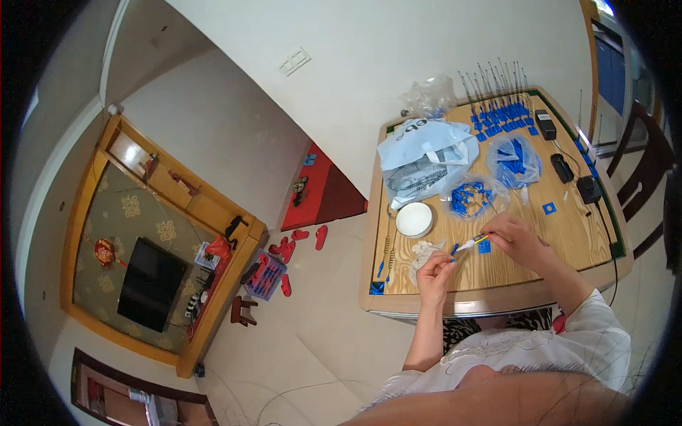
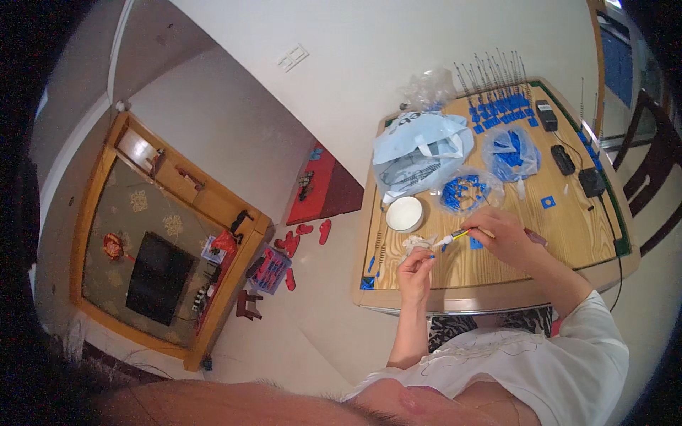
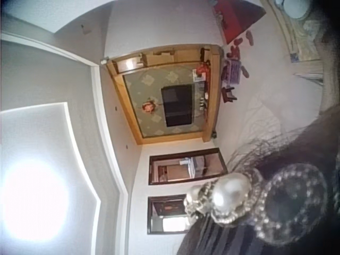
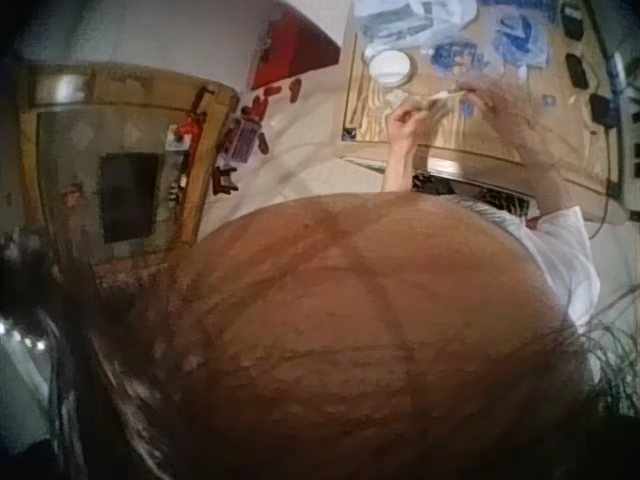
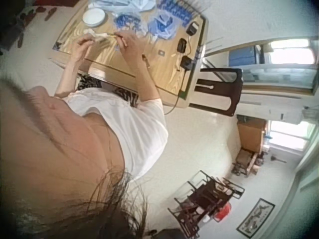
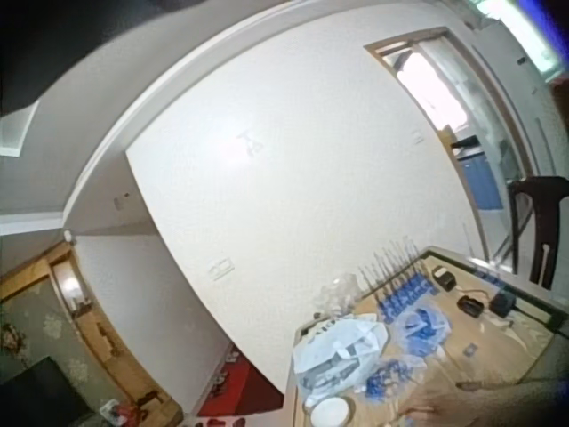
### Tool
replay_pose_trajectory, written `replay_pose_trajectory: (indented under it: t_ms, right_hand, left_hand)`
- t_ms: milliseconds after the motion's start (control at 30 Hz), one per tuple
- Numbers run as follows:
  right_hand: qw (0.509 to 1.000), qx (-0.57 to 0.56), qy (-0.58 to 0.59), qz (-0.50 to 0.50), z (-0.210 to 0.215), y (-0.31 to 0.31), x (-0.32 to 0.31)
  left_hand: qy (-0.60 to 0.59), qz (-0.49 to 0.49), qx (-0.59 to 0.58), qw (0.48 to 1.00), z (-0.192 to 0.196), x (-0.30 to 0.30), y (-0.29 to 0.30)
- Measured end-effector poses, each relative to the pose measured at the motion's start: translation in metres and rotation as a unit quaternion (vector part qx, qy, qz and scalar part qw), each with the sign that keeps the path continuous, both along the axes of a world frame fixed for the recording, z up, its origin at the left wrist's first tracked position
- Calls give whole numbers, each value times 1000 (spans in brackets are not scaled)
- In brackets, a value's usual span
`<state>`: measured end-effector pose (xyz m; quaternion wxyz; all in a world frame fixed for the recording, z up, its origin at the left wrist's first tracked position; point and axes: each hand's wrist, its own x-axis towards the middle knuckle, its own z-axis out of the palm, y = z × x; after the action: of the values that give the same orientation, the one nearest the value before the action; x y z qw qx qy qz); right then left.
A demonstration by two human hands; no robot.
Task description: The person assembles small electronic components and wire coils onto blue base pieces using a manual assembly tool.
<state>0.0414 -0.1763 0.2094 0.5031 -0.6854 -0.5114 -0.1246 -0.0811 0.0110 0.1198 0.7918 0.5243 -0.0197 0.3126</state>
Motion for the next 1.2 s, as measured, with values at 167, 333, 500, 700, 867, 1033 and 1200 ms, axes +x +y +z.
replay_pose_trajectory:
  t_ms: [167,333,500,700,867,1033,1200]
  right_hand:
    - [998,13,-65,7,17,13,-4]
    - [992,-38,-120,9,30,15,-4]
    - [987,-35,-154,14,34,18,-1]
    - [981,-47,-189,6,39,16,3]
    - [978,-49,-204,11,41,18,2]
    - [978,-54,-200,8,41,16,1]
    - [977,-48,-207,10,39,18,2]
  left_hand:
    - [3,80,76,994,24,-12,-1]
    - [4,120,110,987,35,-14,-2]
    - [-5,125,107,986,33,-9,2]
    - [-8,125,76,989,32,-3,0]
    - [-2,131,81,988,30,-3,2]
    - [-10,118,66,991,30,-2,1]
    - [-6,119,59,991,29,-2,0]
